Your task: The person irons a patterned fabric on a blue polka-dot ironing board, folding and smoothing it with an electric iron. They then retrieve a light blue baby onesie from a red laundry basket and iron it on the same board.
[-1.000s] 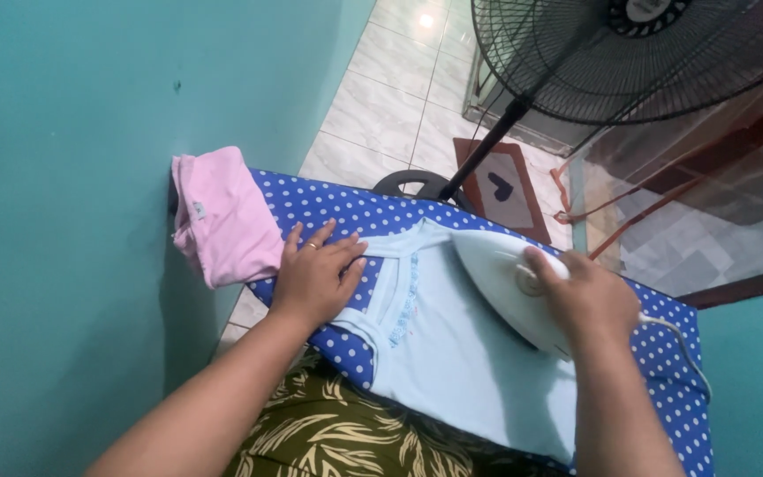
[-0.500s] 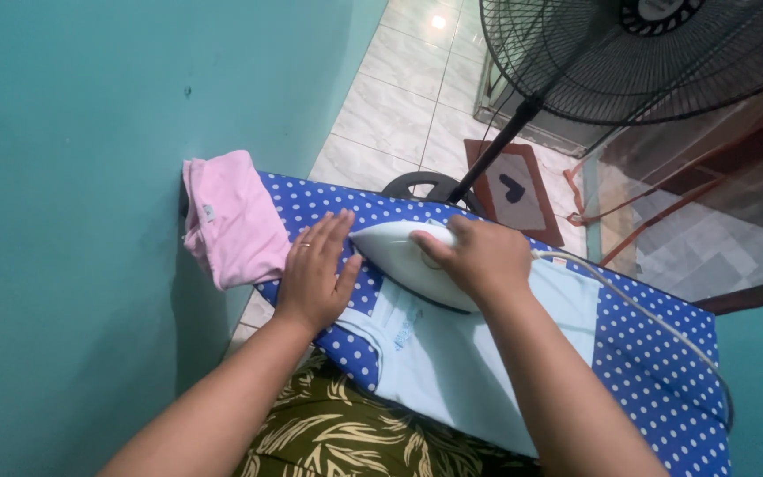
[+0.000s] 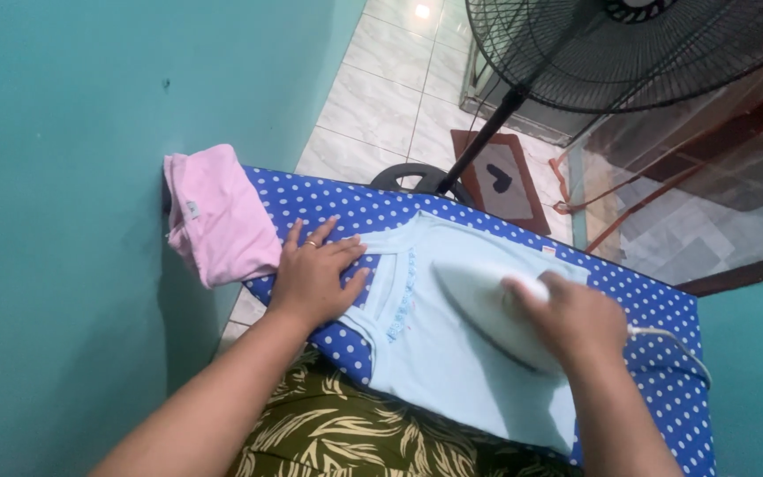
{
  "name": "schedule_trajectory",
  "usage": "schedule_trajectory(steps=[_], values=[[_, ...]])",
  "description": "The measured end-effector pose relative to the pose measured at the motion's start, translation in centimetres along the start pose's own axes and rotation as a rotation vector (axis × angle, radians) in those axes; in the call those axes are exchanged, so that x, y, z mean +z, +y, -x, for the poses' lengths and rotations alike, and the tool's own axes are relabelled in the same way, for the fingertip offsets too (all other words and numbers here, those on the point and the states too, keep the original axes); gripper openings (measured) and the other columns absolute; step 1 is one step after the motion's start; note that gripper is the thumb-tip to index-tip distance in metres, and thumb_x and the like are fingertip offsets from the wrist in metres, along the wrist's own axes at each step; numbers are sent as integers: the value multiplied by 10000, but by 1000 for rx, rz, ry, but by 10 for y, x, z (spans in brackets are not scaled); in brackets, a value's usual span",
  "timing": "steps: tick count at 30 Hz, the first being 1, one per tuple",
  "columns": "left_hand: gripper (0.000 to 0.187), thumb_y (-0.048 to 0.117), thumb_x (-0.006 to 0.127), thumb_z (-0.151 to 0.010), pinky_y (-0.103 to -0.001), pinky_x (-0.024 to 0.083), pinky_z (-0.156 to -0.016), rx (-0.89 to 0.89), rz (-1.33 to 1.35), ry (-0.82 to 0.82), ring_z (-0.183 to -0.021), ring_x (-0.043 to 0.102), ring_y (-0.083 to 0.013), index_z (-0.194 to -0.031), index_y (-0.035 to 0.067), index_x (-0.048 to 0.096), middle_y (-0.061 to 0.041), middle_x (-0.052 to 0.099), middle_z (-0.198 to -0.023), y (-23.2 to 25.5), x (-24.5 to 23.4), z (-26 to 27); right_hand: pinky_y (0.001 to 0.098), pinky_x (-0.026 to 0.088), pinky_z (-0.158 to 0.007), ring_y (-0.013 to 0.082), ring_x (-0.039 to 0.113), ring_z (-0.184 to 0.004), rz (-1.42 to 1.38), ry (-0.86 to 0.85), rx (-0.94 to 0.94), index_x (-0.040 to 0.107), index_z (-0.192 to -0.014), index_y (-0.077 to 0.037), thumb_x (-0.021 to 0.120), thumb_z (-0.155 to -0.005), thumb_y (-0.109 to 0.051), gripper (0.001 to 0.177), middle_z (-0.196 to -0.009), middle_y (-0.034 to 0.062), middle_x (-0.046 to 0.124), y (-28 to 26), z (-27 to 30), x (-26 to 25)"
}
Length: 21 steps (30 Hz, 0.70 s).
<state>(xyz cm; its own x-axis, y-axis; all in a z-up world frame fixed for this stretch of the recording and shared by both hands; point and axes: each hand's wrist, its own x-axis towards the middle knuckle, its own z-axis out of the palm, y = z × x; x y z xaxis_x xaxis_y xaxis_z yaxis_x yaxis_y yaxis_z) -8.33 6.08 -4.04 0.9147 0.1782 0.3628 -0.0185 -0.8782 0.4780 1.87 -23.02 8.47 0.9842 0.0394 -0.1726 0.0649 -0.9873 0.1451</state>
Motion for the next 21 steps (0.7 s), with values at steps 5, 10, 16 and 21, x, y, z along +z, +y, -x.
schedule_trajectory(steps=[5, 10, 16, 21], values=[[335, 322, 666, -838, -606, 174, -1191, 17, -21, 7, -1378, 481, -293, -1127, 200, 784, 2, 716, -1276, -2, 3, 1, 391, 582, -670, 250, 752, -745, 13, 185, -412, 789, -934, -242, 631, -712, -774, 598, -785, 45, 780, 28, 48, 31], [316, 317, 661, -854, -609, 180, -1203, 9, -24, 2, -1382, 497, -282, -1123, 208, 784, 15, 720, -1269, -2, 4, 2, 389, 565, -652, 243, 747, -742, 9, 195, -324, 790, -910, -245, 622, -754, -759, 562, -802, 33, 777, 47, 51, 39], [310, 315, 665, -858, -615, 175, -1199, 5, -39, 6, -1375, 495, -285, -1123, 209, 786, 16, 718, -1272, -3, 5, 3, 459, 561, -747, 315, 756, -890, -67, 95, 141, 762, -1187, -252, 497, -868, -818, 702, -952, 132, 789, 56, 13, 15], [305, 315, 667, -862, -618, 170, -1205, 1, -35, 7, -1380, 497, -276, -1125, 217, 786, 25, 719, -1270, -4, 6, 3, 445, 567, -753, 296, 758, -901, -64, 4, 140, 734, -1236, -258, 506, -853, -829, 723, -952, 129, 790, 57, 6, 11]])
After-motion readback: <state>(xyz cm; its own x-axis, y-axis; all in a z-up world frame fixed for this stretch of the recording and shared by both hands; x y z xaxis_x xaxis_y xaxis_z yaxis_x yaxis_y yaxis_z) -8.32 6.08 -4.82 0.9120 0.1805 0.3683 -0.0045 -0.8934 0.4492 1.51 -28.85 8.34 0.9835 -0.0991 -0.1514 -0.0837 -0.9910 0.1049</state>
